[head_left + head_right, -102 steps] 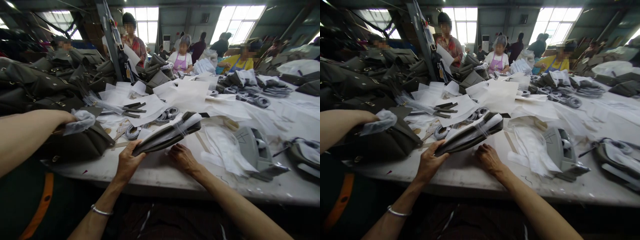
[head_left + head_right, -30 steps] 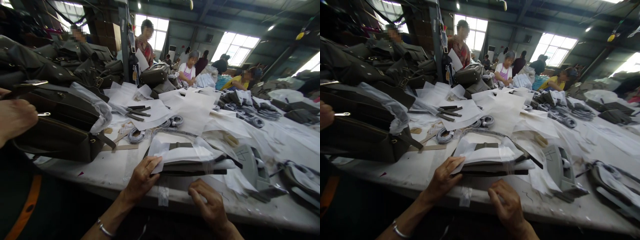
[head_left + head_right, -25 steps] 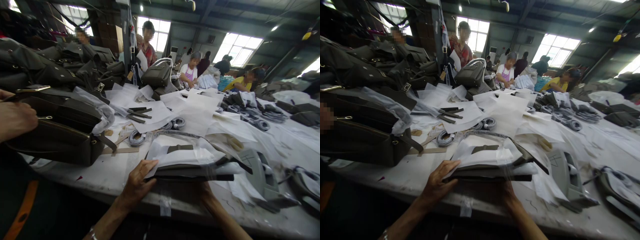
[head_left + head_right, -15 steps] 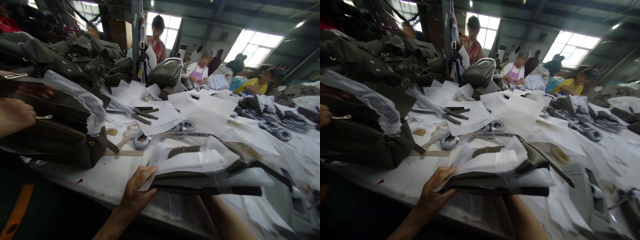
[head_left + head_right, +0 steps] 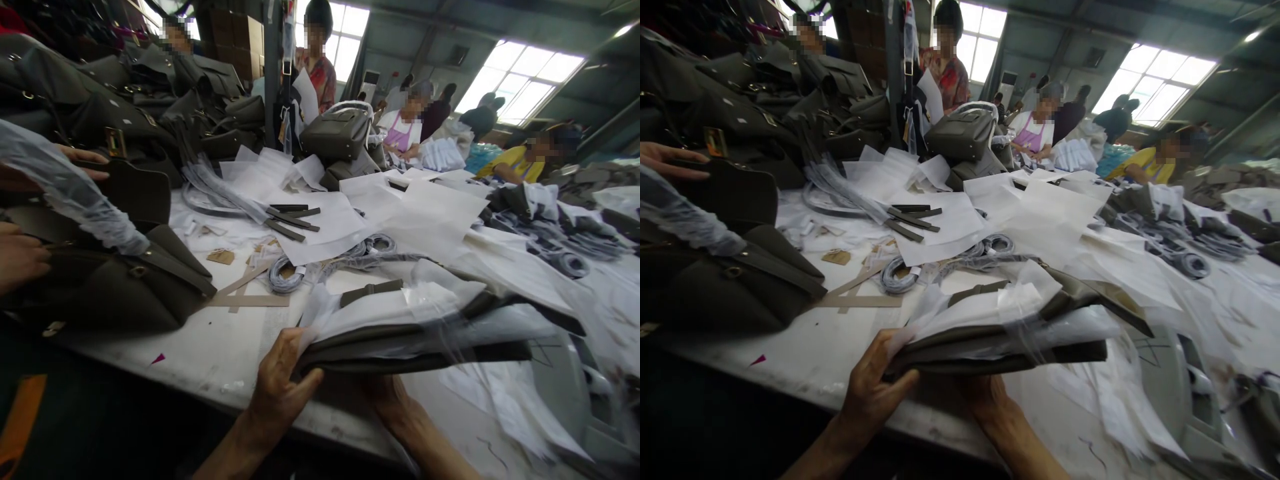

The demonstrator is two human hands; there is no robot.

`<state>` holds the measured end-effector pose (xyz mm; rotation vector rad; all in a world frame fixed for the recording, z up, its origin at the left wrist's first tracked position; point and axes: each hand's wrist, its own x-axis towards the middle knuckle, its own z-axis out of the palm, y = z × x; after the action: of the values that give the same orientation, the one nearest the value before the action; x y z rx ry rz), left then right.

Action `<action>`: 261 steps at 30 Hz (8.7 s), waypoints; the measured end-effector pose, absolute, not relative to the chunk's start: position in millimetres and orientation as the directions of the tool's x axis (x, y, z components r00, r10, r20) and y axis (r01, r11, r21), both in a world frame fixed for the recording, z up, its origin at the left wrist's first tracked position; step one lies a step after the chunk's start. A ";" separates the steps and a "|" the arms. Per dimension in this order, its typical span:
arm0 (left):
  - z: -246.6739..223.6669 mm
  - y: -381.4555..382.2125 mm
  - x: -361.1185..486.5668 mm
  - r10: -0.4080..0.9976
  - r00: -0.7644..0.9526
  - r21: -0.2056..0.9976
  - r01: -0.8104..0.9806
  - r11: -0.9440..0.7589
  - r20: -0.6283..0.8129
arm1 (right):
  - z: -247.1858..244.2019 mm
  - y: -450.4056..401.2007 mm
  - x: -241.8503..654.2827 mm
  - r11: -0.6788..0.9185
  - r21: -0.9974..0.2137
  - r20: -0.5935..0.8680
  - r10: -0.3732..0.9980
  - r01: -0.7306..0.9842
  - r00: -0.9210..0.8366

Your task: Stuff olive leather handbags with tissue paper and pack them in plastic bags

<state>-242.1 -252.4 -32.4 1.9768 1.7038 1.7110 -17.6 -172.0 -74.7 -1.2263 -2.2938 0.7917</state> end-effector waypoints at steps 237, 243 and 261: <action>-34.5 -267.8 -164.9 0.822 0.160 0.342 0.854 -0.393 0.546 | 66.8 -60.2 -113.4 0.949 0.184 -0.387 0.309 0.256 -0.869; -33.4 -269.0 -164.3 0.824 0.166 0.326 0.862 -0.388 0.541 | 58.6 -64.6 -82.1 0.809 -0.007 -0.245 0.569 0.588 -0.785; 14.6 -258.2 -197.9 0.907 0.238 0.577 0.708 -0.407 0.347 | 17.4 -113.6 -31.1 0.555 -0.449 -0.192 0.705 0.700 -0.682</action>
<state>-197.9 -258.2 14.6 2.2156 1.5012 0.9397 -31.1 -113.6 17.4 -1.2480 -2.7614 0.7903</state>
